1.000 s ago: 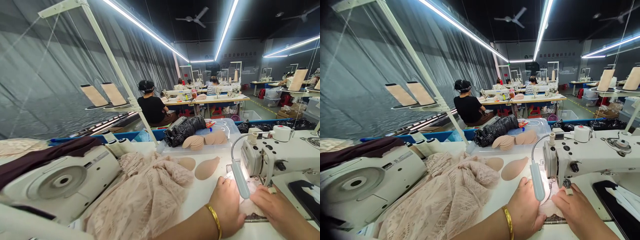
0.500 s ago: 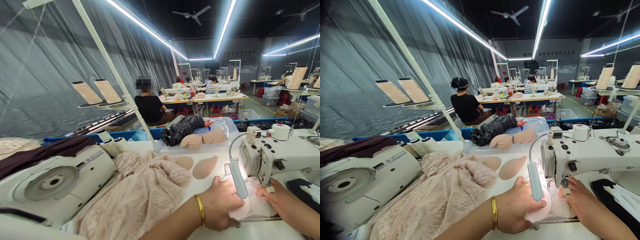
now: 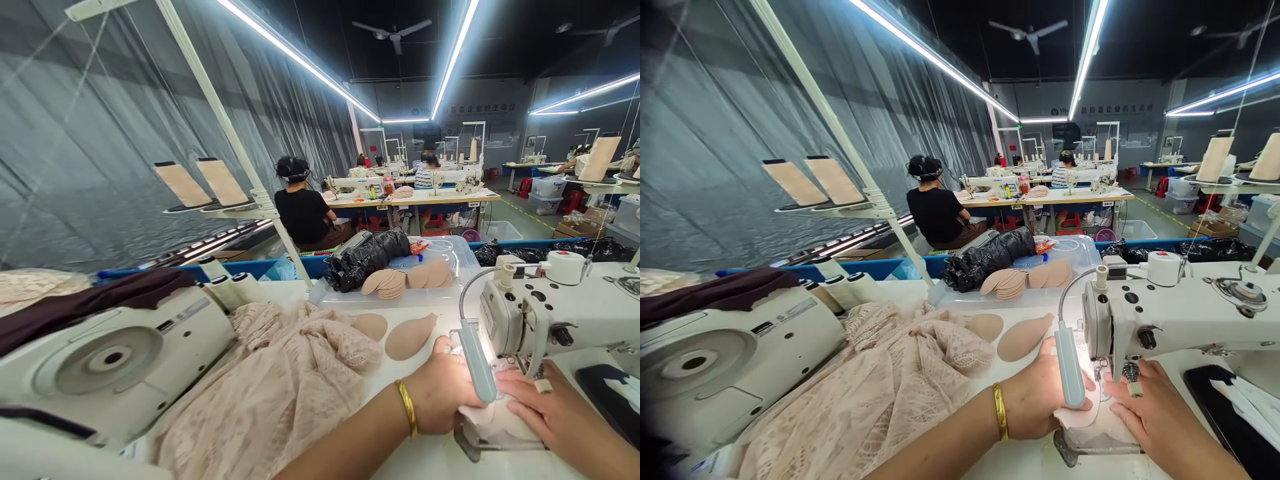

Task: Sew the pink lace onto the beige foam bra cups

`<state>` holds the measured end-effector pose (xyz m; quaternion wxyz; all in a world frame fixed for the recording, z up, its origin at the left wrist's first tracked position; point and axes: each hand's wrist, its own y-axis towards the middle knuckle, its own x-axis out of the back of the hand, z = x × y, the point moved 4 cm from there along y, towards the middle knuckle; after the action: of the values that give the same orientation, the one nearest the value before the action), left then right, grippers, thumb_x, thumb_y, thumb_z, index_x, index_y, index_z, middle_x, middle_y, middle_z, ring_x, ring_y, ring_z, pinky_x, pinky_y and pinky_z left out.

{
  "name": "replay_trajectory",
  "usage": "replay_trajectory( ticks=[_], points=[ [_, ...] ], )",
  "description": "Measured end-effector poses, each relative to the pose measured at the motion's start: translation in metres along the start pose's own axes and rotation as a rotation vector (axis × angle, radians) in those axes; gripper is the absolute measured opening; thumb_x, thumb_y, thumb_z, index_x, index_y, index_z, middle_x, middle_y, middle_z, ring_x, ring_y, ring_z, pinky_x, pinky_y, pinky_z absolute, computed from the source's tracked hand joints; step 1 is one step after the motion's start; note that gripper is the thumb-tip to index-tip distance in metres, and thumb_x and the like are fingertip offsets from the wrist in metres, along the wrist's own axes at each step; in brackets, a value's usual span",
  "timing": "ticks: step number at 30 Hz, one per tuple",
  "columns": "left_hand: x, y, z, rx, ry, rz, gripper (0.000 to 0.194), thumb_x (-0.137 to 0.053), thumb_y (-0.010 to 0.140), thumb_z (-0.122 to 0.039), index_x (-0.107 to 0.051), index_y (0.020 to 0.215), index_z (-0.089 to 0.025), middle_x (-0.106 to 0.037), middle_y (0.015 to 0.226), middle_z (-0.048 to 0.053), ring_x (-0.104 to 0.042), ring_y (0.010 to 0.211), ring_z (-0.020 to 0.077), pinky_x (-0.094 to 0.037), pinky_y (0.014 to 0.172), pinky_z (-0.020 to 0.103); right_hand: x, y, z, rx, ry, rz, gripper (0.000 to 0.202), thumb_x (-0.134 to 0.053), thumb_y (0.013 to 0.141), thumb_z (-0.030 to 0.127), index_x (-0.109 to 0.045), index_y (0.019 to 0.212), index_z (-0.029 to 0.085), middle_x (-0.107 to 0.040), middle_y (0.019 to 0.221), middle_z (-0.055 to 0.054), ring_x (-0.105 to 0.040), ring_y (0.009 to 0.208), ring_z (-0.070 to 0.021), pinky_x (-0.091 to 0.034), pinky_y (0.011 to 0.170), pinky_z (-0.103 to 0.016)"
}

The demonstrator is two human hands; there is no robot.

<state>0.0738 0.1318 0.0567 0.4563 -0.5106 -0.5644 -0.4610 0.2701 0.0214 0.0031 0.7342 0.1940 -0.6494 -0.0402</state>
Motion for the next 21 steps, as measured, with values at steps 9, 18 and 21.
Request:
replay_trajectory(
  ticks=[9,18,21],
  points=[
    [0.001,0.004,0.008,-0.005,0.052,-0.01,0.013,-0.066,0.085,-0.014,-0.066,0.094,-0.024,-0.076,0.105,-0.001,-0.067,0.101,0.0243,-0.034,0.097,0.05,0.001,0.003,0.005,0.034,-0.118,-0.021,0.041,-0.059,0.104,0.037,-0.07,0.144,0.038,-0.081,0.128,-0.006,-0.075,0.117,-0.0379,-0.066,0.094,-0.056],
    [-0.005,0.004,0.01,-0.022,0.03,-0.093,0.016,-0.067,0.085,-0.013,-0.067,0.095,-0.025,-0.077,0.106,-0.005,-0.068,0.102,0.0229,-0.031,0.099,0.052,0.008,0.001,0.003,0.031,-0.023,-0.003,0.039,-0.054,0.108,0.041,-0.069,0.144,0.04,-0.08,0.129,-0.004,-0.075,0.118,-0.0326,-0.068,0.093,-0.049],
    [-0.006,0.004,0.008,-0.008,0.081,-0.086,0.014,-0.068,0.083,-0.011,-0.065,0.089,-0.023,-0.076,0.099,-0.004,-0.067,0.098,0.0228,-0.032,0.096,0.05,0.015,0.001,0.006,0.039,-0.029,-0.092,0.036,-0.048,0.11,0.038,-0.079,0.128,0.034,-0.082,0.121,-0.007,-0.078,0.113,-0.0309,-0.065,0.099,-0.049]
  ],
)
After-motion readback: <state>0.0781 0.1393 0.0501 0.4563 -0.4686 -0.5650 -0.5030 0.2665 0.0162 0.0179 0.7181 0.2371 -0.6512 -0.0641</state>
